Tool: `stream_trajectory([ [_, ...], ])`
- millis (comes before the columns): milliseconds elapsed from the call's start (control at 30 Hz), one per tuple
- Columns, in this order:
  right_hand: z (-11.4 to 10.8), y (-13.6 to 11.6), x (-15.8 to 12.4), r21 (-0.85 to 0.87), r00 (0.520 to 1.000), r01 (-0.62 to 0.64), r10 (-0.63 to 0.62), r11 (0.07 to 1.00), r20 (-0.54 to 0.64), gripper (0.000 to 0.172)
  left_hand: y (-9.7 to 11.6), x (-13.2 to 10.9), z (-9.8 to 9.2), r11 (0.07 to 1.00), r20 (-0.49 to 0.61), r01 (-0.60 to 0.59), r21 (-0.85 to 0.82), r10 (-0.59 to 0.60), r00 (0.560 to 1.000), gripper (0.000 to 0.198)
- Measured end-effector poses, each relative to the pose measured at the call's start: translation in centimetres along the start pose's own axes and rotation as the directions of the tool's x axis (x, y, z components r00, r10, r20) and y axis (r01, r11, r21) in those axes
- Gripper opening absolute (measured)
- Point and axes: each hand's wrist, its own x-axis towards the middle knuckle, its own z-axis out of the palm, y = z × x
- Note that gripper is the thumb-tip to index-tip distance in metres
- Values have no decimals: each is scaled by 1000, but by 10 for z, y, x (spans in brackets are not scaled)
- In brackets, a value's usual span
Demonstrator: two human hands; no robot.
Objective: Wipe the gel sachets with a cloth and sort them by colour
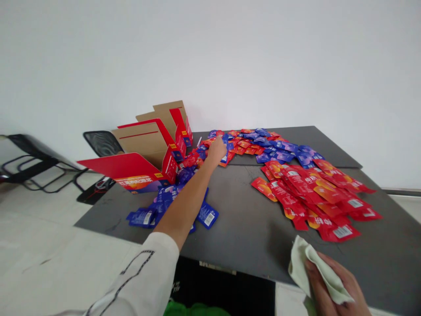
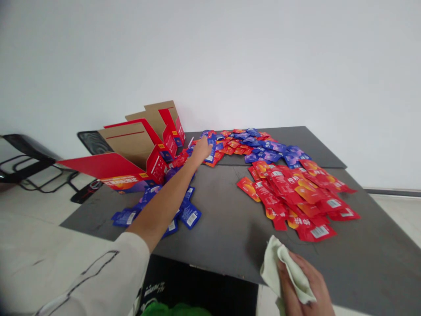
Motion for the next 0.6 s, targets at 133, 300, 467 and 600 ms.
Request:
stream_trajectory([
  [133,4,-4,-1,4,998,-50,50,999,-45,51,40,-49,-7,980,-17,-147,-135,146,989,30],
  [300,6,-7,-1,-17,994,-82,81,996,-74,56,55,-144,12,822,221,-175,-542,340,914,26],
  [467,6,-6,1,-21,996,-60,58,998,-62,55,28,-207,33,863,441,-87,-498,338,831,25],
  [600,7,-6,2,-41,996,-65,63,997,-62,57,2,-227,39,915,476,-52,-400,256,841,27],
])
